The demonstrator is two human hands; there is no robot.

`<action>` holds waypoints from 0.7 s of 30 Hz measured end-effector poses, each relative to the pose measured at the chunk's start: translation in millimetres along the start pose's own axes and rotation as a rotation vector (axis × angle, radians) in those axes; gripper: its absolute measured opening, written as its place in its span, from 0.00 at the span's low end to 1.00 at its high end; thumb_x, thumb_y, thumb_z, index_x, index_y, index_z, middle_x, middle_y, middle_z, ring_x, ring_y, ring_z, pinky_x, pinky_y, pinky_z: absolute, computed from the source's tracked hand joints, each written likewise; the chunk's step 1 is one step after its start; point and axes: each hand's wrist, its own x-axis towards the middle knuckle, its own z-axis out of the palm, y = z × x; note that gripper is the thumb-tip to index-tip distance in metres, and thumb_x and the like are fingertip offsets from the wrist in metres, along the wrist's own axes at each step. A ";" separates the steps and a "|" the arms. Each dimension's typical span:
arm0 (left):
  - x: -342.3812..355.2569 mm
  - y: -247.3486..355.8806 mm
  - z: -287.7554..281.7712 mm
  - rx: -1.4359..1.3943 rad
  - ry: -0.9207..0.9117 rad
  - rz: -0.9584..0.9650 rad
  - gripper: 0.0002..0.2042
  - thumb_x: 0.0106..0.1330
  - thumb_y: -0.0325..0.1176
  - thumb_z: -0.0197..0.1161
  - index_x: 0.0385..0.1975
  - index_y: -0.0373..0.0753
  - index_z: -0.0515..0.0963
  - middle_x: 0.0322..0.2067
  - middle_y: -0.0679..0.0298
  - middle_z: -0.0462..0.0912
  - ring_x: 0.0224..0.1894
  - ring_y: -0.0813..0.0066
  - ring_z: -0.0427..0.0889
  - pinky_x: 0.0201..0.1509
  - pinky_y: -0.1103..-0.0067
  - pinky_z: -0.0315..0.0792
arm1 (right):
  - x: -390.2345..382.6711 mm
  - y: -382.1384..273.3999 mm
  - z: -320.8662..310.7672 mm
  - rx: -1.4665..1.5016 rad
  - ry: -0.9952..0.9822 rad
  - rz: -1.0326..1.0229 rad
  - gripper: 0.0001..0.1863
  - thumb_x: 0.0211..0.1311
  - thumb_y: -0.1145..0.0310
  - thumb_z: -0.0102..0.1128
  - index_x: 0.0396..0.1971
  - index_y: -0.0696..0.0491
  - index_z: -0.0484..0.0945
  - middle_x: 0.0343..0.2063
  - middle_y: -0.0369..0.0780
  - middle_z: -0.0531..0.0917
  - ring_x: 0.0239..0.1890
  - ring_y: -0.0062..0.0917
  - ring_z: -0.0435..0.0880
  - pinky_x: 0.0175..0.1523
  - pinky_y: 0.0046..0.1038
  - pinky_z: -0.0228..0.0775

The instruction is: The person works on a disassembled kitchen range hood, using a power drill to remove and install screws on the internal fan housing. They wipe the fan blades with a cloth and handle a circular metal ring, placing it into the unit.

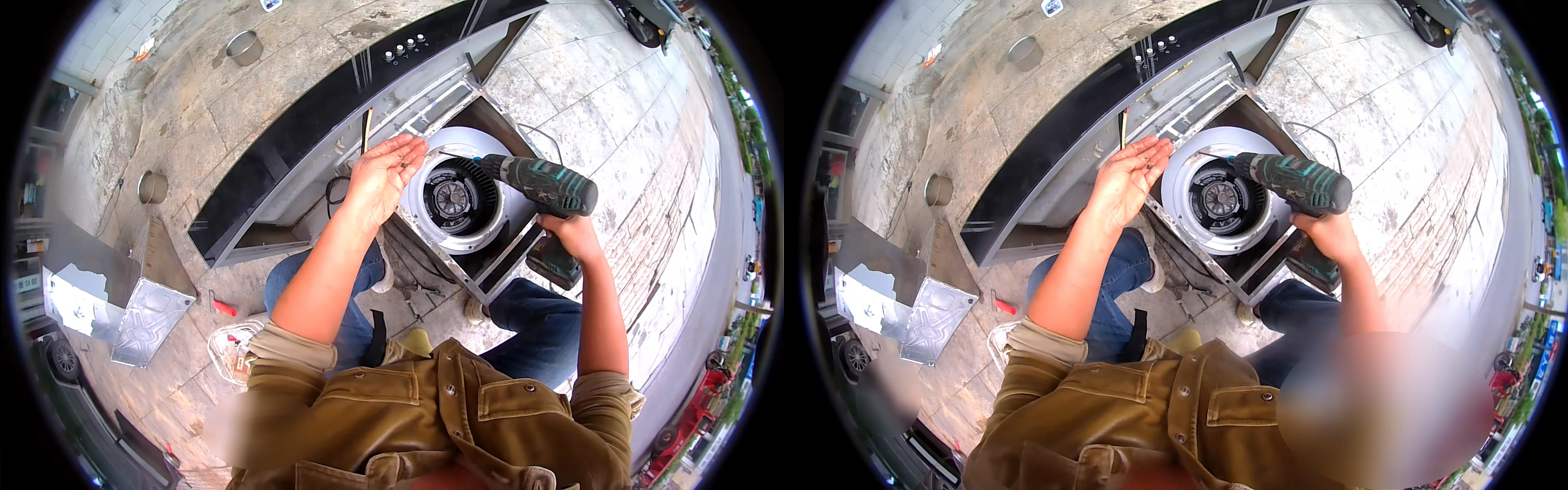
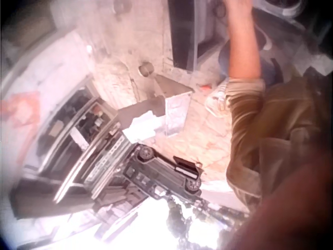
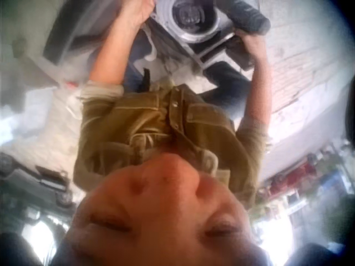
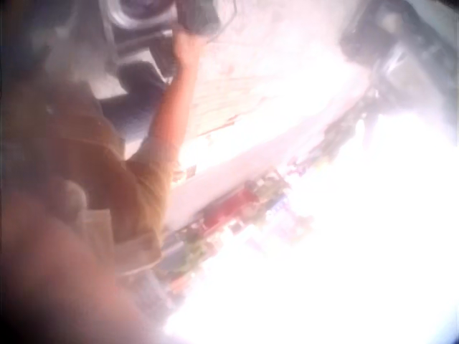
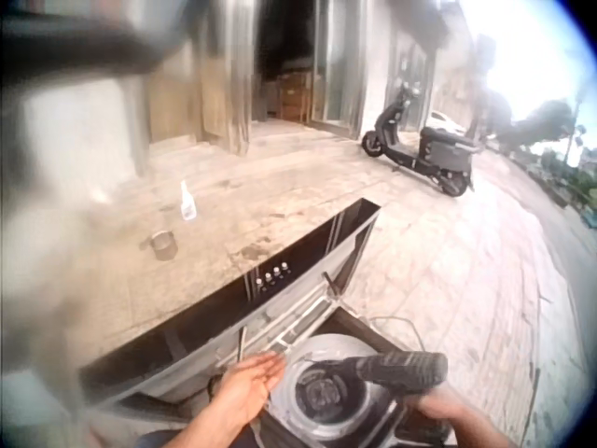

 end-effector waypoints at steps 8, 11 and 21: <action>-0.3 -15.9 15.0 0.124 -0.116 -0.078 0.12 0.69 0.29 0.47 0.48 0.29 0.69 0.41 0.54 0.78 0.39 0.72 0.80 0.44 0.80 0.78 | -126.8 11.4 -22.4 0.678 0.217 0.116 0.22 0.37 0.73 0.62 0.38 0.62 0.71 0.21 0.40 0.74 0.17 0.25 0.70 0.24 0.25 0.63; -1.2 -27.0 29.3 0.167 -0.076 -0.128 0.10 0.67 0.36 0.55 0.39 0.36 0.72 0.25 0.69 0.74 0.20 0.86 0.71 0.25 0.88 0.69 | -144.1 4.4 -22.9 0.706 0.219 0.088 0.24 0.36 0.72 0.62 0.39 0.61 0.71 0.24 0.41 0.75 0.18 0.25 0.70 0.24 0.24 0.63; 3.7 -44.8 49.7 0.070 -0.233 -0.159 0.08 0.67 0.33 0.54 0.36 0.33 0.73 0.25 0.66 0.71 0.22 0.85 0.65 0.25 0.87 0.63 | -154.6 7.2 -28.2 0.809 0.212 0.086 0.24 0.35 0.73 0.61 0.39 0.62 0.71 0.25 0.42 0.74 0.19 0.25 0.70 0.24 0.25 0.62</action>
